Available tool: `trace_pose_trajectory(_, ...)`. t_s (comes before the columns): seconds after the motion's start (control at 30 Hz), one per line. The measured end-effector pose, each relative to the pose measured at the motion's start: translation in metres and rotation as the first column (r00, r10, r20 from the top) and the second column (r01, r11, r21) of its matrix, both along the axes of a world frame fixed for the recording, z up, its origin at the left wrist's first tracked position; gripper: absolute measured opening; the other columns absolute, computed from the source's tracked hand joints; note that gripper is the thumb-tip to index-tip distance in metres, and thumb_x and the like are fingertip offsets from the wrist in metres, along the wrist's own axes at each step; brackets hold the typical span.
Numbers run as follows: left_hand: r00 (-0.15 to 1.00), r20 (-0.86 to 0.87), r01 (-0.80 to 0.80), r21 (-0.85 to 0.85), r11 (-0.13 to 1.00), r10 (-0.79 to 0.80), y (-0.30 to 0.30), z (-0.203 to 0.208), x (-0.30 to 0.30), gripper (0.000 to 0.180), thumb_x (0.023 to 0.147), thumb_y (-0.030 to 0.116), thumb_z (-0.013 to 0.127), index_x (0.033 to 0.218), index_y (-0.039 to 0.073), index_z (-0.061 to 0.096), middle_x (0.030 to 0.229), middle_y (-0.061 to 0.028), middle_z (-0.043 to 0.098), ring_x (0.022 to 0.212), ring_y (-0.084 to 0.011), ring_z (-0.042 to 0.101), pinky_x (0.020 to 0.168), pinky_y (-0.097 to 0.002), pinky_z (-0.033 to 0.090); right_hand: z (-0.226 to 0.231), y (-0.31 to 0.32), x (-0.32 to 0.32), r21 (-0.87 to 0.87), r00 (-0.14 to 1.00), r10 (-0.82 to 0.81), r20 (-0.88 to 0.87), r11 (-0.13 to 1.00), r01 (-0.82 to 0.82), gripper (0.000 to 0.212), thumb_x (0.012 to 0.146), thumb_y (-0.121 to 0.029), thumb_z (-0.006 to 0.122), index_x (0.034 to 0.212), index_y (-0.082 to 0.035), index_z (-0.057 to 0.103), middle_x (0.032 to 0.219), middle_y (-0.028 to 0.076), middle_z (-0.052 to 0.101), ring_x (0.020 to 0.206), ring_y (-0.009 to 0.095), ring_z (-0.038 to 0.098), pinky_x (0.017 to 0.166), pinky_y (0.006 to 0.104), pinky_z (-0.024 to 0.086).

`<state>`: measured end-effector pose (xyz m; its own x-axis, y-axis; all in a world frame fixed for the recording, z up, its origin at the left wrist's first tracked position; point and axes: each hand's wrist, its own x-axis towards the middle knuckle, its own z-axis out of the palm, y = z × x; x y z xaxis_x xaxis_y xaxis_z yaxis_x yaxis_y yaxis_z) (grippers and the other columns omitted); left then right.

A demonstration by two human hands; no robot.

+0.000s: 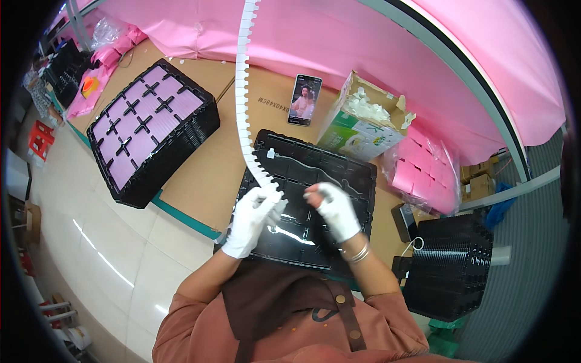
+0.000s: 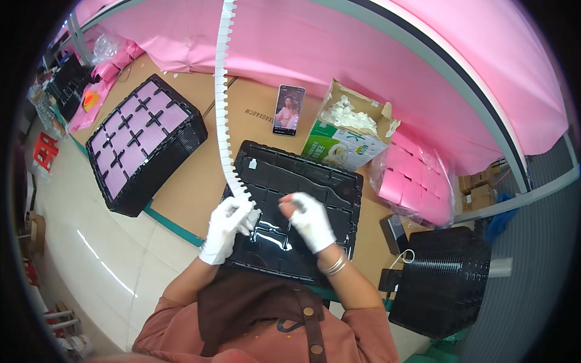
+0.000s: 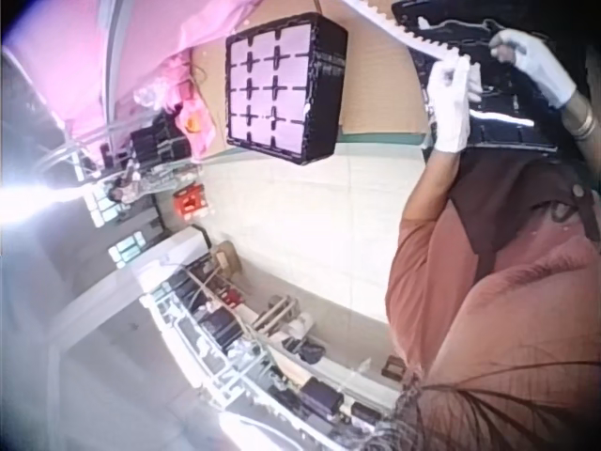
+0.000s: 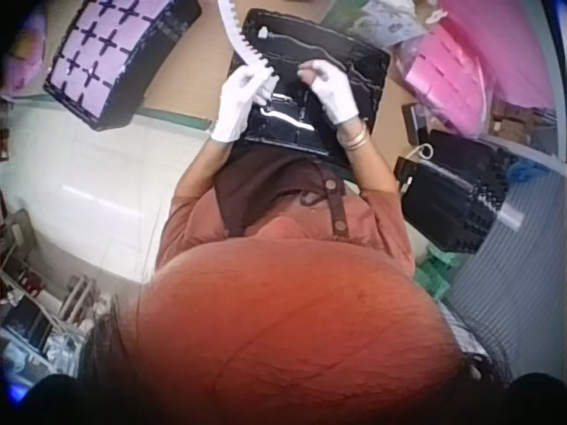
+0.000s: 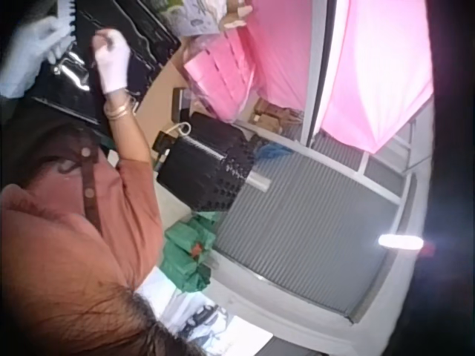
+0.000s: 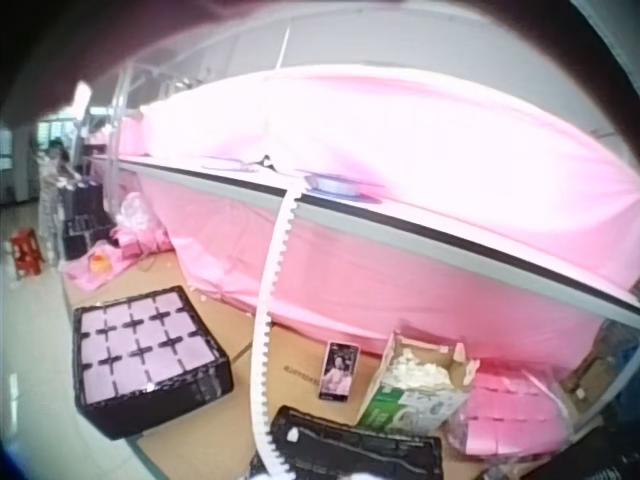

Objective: The person assembles black plastic trays by applying white adhesive strips to the edges and inserting pink foam inserts. The person repeatedly picks up trays, applies the adhesive, and places the foam inserts into the compartments.

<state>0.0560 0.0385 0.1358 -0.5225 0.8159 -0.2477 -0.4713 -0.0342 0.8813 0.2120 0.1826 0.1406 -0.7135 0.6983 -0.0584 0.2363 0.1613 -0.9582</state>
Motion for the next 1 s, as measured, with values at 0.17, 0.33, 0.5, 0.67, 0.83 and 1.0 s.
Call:
trace_pose_trajectory(0.17, 0.999, 0.05, 0.008, 0.052, 0.999, -0.011, -0.003, -0.006, 0.009, 0.014, 0.092, 0.016, 0.067, 0.101, 0.005, 0.063, 0.076, -0.0035, 0.063, 0.058, -0.0082, 0.058, 0.05, -0.021, 0.045, 0.0, -0.048, -0.024, -0.49, 0.979, -0.06, -0.192, 0.871, -0.043, 0.022, 0.085, -0.02, 0.075, 0.097, -0.004, 0.065, 0.087, -0.001, 0.063, 0.082, 0.007, 0.056, 0.077, 0.0228, 0.043)
trace_pose_trajectory(0.33, 0.996, 0.08, 0.031, 0.04, 0.999, -0.034, -0.005, -0.005, 0.003, 0.012, 0.094, 0.015, 0.063, 0.099, 0.005, 0.065, 0.076, -0.0032, 0.064, 0.057, -0.008, 0.058, 0.049, -0.0216, 0.044, -0.006, -0.06, -0.026, -0.368, 0.969, -0.101, -0.226, 0.93, 0.012, 0.012, 0.081, -0.012, 0.075, 0.088, -0.006, 0.067, 0.086, 0.002, 0.065, 0.08, 0.012, 0.059, 0.073, 0.0262, 0.046)
trace_pose_trajectory(0.5, 0.991, 0.072, -0.113, -0.005, 0.994, 0.113, -0.002, -0.015, 0.004, 0.019, 0.095, 0.023, 0.063, 0.099, 0.005, 0.064, 0.073, -0.0035, 0.061, 0.057, -0.0084, 0.055, 0.047, -0.0214, 0.041, 0.02, -0.076, -0.023, 0.61, 0.964, 0.006, -0.266, 0.775, 0.163, 0.015, 0.066, -0.004, 0.078, 0.076, -0.01, 0.07, 0.082, 0.005, 0.064, 0.079, 0.025, 0.059, 0.072, 0.0357, 0.048)
trace_pose_trajectory(0.67, 0.996, 0.059, -0.072, 0.0, 0.997, 0.072, -0.009, -0.019, -0.01, 0.024, 0.093, 0.026, 0.065, 0.101, 0.004, 0.066, 0.075, -0.001, 0.061, 0.058, -0.0043, 0.053, 0.049, -0.0179, 0.037, 0.03, -0.04, 0.018, 0.408, 0.978, -0.133, -0.163, 0.893, 0.189, 0.011, 0.073, -0.006, 0.078, 0.079, -0.004, 0.069, 0.087, 0.008, 0.065, 0.082, 0.021, 0.062, 0.074, 0.0317, 0.05)
trace_pose_trajectory(0.83, 0.996, -0.021, -0.088, -0.038, 0.995, 0.087, -0.012, -0.021, -0.008, 0.022, 0.092, 0.017, 0.068, 0.108, 0.001, 0.066, 0.09, -0.0064, 0.069, 0.058, -0.0033, 0.051, 0.051, -0.0186, 0.038, 0.007, 0.002, 0.115, 0.341, 0.966, -0.25, 0.066, 0.915, 0.214, 0.009, 0.073, -0.005, 0.075, 0.078, -0.002, 0.068, 0.084, 0.007, 0.065, 0.082, 0.02, 0.062, 0.075, 0.0313, 0.049)
trace_pose_trajectory(1.0, 0.995, -0.088, -0.037, -0.003, 0.999, 0.037, -0.018, -0.032, -0.01, 0.024, 0.093, 0.014, 0.066, 0.111, -0.002, 0.066, 0.091, -0.0095, 0.07, 0.056, -0.0045, 0.053, 0.05, -0.0182, 0.04, -0.007, -0.017, 0.164, 0.392, 0.923, -0.245, 0.296, 0.913, 0.117, 0.014, 0.066, 0.003, 0.075, 0.078, -0.002, 0.069, 0.087, 0.008, 0.064, 0.084, 0.022, 0.061, 0.076, 0.0322, 0.05)
